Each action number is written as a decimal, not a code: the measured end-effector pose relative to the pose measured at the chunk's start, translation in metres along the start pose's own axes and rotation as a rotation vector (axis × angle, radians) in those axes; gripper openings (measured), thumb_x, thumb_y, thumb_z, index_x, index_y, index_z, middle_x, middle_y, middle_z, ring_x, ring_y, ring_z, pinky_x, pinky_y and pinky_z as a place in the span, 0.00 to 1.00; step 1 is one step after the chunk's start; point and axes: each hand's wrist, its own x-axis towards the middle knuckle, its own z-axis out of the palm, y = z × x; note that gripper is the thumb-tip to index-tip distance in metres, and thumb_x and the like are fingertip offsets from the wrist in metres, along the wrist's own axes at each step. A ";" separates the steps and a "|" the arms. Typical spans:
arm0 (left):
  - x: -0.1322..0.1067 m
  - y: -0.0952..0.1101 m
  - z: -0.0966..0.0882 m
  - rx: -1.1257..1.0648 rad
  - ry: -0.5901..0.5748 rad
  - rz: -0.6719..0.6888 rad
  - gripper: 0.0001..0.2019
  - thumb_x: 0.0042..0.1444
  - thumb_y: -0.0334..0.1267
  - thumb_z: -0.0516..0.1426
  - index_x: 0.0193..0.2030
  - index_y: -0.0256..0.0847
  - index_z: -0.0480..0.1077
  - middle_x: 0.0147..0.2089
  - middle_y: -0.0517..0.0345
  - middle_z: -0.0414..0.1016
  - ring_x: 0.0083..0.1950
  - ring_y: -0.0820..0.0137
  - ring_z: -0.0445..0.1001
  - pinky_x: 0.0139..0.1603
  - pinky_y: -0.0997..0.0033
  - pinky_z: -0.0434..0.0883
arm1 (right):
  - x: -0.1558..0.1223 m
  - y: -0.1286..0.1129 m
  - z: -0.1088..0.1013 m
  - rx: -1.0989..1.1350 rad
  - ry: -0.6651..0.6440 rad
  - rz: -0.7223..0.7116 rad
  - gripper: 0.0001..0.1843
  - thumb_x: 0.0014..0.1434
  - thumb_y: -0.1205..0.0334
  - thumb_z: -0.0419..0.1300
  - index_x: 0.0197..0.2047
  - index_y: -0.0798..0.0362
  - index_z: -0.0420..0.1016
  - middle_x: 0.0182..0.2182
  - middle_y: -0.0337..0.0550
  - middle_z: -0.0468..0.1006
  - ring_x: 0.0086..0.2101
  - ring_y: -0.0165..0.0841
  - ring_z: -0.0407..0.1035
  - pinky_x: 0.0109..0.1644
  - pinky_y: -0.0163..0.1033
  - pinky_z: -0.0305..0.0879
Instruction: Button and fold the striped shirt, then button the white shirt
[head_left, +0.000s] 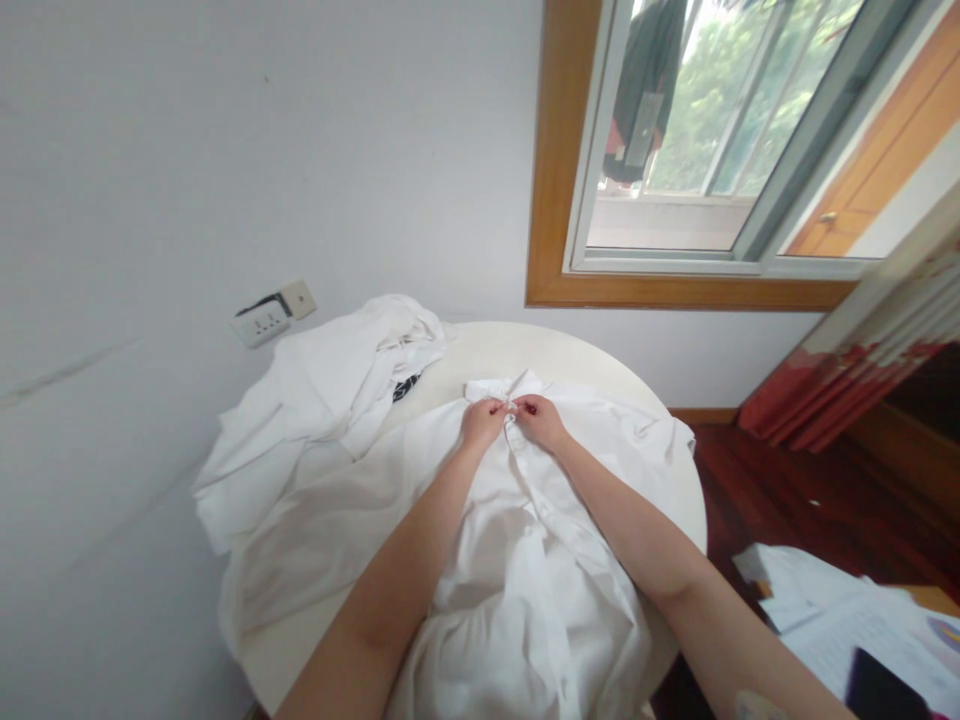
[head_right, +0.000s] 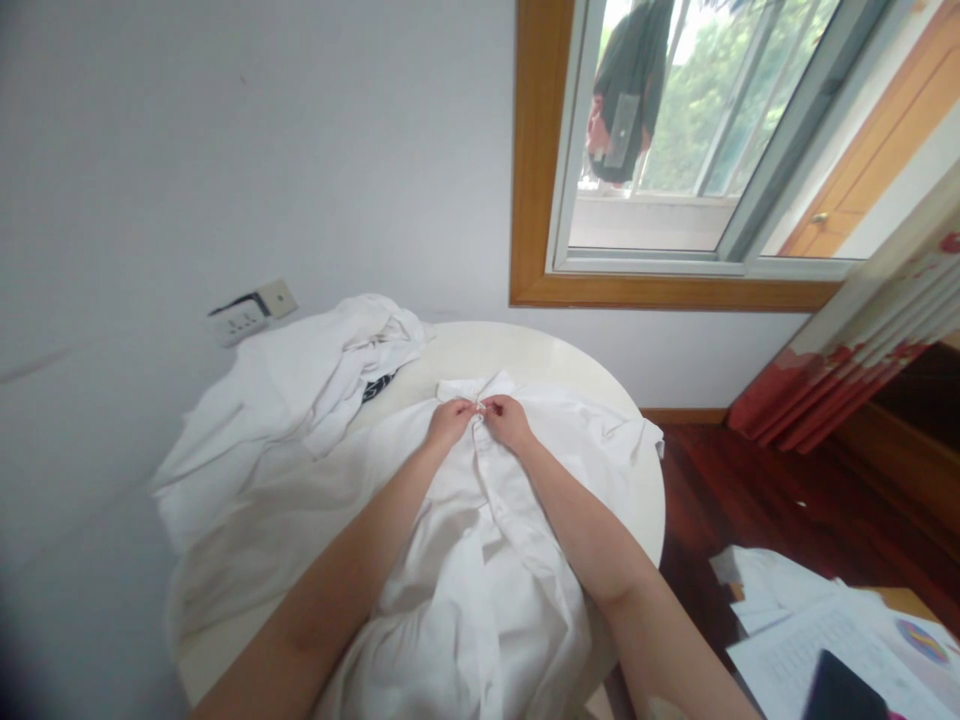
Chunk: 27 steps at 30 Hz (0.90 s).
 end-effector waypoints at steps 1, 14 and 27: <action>0.000 0.000 0.000 -0.002 -0.006 -0.006 0.12 0.57 0.41 0.53 0.33 0.41 0.77 0.37 0.55 0.79 0.39 0.70 0.73 0.39 0.74 0.63 | 0.000 -0.001 0.000 -0.007 0.003 -0.004 0.12 0.51 0.61 0.56 0.35 0.57 0.78 0.25 0.40 0.75 0.25 0.28 0.63 0.29 0.31 0.59; 0.000 -0.004 0.002 -0.119 -0.004 -0.016 0.10 0.55 0.40 0.55 0.33 0.42 0.77 0.38 0.57 0.79 0.42 0.69 0.73 0.43 0.73 0.65 | -0.003 -0.003 -0.002 -0.067 0.014 -0.072 0.12 0.53 0.65 0.55 0.37 0.52 0.79 0.35 0.43 0.79 0.36 0.32 0.70 0.42 0.35 0.64; 0.005 -0.015 0.004 -0.268 -0.089 -0.035 0.11 0.54 0.38 0.52 0.32 0.39 0.76 0.36 0.57 0.78 0.41 0.69 0.73 0.42 0.73 0.67 | -0.003 -0.005 -0.006 0.183 -0.187 -0.036 0.15 0.57 0.56 0.52 0.39 0.56 0.75 0.31 0.42 0.78 0.33 0.30 0.70 0.41 0.34 0.65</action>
